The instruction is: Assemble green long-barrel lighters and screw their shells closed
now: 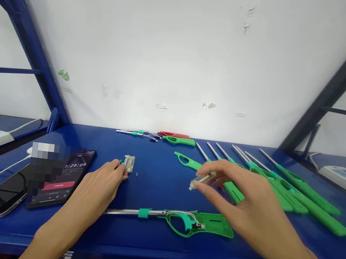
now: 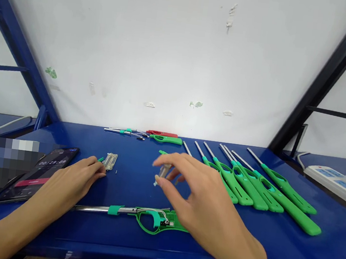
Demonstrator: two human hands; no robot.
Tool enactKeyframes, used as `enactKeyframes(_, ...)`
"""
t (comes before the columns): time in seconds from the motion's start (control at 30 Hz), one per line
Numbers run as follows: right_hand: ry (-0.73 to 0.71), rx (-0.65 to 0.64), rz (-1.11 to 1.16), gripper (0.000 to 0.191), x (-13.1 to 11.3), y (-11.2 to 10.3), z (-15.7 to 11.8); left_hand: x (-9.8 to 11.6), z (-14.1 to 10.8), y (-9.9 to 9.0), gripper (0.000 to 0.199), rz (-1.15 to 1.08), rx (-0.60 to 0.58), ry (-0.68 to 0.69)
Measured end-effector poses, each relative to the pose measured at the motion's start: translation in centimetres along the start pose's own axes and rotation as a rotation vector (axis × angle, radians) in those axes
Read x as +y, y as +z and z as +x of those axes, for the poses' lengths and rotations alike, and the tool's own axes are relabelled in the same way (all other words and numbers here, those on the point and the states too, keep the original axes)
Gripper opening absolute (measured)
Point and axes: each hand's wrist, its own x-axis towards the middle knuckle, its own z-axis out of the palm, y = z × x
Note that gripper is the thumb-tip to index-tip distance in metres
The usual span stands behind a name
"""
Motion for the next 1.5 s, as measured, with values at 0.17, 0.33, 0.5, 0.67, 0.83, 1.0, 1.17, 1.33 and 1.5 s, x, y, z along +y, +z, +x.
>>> enactKeyframes(0.17, 0.209, 0.033, 0.183, 0.023, 2.3, -0.3, -1.7, 0.1, 0.1, 0.2, 0.03, 0.014, 0.005, -0.03)
enactKeyframes(0.33, 0.322, 0.033, 0.395, 0.04, 3.7, -0.4, -1.1, 0.0, 0.1, 0.2, 0.034, -0.048, 0.047, -0.034)
enactKeyframes(0.5, 0.326, 0.018, 0.378, 0.039, 3.6, 0.2, -0.8, 0.6, -0.3, -0.3, 0.035, -0.283, 0.139, 0.008)
enactKeyframes(0.67, 0.294, 0.013, 0.337, 0.037, 3.7, 0.5, -0.9, 2.6, -0.6, -0.1, 0.02, -0.593, 0.449, 0.142)
enactKeyframes(0.83, 0.293, 0.028, 0.316, 0.036, 3.9, 0.4, -0.9, 5.0, -0.8, -0.6, 0.014, -0.631, 0.626, 0.276)
enactKeyframes(1.0, 0.277, 0.043, 0.29, 0.037, 4.3, 0.7, -1.0, 7.9, -0.3, -2.0, 0.013, -0.787, 0.616, 0.395)
enactKeyframes(1.17, 0.282, 0.058, 0.298, 0.024, 4.6, 0.7, -1.1, 9.9, -0.2, -2.1, 0.014, -0.844, 0.621, 0.445)
enactKeyframes(1.33, 0.269, 0.033, 0.24, 0.023, 4.4, 0.6, -1.1, 9.4, -0.7, -1.1, 0.03, -0.861, 0.66, 0.514)
enactKeyframes(1.5, 0.203, 0.01, 0.151, 0.022, 4.2, 1.0, -0.9, 8.7, -1.1, -0.7, 0.021, -0.864, 0.673, 0.453)
